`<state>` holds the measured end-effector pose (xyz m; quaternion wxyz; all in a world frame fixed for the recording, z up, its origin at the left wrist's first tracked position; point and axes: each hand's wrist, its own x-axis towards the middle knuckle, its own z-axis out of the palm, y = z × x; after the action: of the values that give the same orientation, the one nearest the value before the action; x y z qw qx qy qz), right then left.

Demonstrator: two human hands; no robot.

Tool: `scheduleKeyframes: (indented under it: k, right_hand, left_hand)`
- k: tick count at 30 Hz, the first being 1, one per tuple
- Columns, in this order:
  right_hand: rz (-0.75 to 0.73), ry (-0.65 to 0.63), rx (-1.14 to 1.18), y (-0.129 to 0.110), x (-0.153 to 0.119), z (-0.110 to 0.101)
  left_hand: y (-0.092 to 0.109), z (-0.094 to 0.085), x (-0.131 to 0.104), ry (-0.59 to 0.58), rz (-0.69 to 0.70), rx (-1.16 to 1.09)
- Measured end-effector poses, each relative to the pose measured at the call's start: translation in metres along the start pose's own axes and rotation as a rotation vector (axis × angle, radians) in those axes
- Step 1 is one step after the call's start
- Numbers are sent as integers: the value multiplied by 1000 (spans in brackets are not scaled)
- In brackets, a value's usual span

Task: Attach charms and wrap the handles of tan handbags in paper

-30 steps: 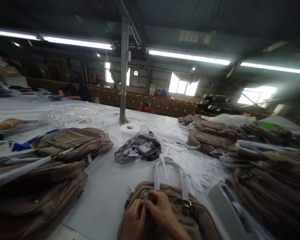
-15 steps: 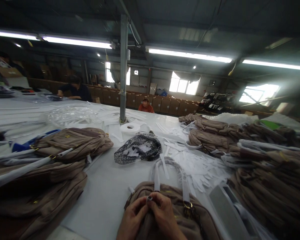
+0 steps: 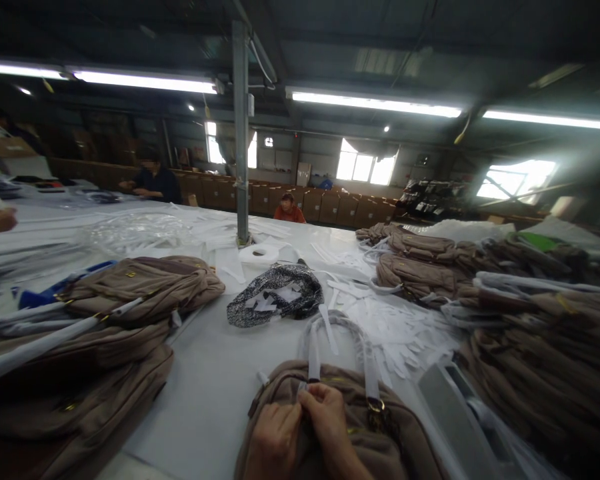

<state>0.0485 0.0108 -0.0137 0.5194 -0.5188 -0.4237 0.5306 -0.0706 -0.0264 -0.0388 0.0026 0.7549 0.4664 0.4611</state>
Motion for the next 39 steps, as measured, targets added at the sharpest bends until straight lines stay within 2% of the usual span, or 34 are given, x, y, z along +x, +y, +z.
scheduleKeyframes:
  k: [2,3,6,8,12,15,17,19,22,24,27,30,32,34,36,39]
  right_hand:
    - [14,-18,33,2,1,-2]
    - [14,-25,36,3,1,-3]
    - [-10,-56,44,4,0,-5]
    - [-44,-78,41,5,-2,-5]
    - [-121,-112,-80,-2,-9,-5]
    - [-280,-80,-357,-22,-13,-15]
    - [-346,15,-496,-40,-15,-30]
    - [-349,116,-586,-56,-16,-52]
    - [-343,210,-724,-66,-24,-91]
    - [-348,222,-799,-58,-32,-114]
    - [-385,179,-875,-29,-50,-139]
    - [-466,130,-933,3,-69,-154]
    - [-497,107,-942,16,-82,-160]
    - [-467,107,-915,18,-93,-163]
    - [-392,175,-868,11,-100,-165]
    - [-289,305,-841,-4,-101,-164]
  left_hand:
    - [3,-3,3,-54,-20,-70]
    - [5,-5,5,-71,-93,-123]
    - [9,-10,13,-62,-463,-285]
    - [10,-12,19,-104,-614,-362]
    - [11,-16,27,-228,-631,-450]
    - [10,-15,26,-220,-683,-447]
    - [8,-12,23,-197,-734,-457]
    - [5,-10,20,-181,-778,-492]
    - [1,-6,17,-114,-815,-527]
    - [0,-5,17,-58,-816,-546]
    - [3,-8,15,-3,-797,-633]
    - [9,-16,7,47,-792,-721]
    - [11,-23,-2,88,-818,-723]
    - [10,-30,-10,127,-864,-681]
    - [7,-34,-14,134,-886,-623]
    - [1,-37,-11,32,-836,-511]
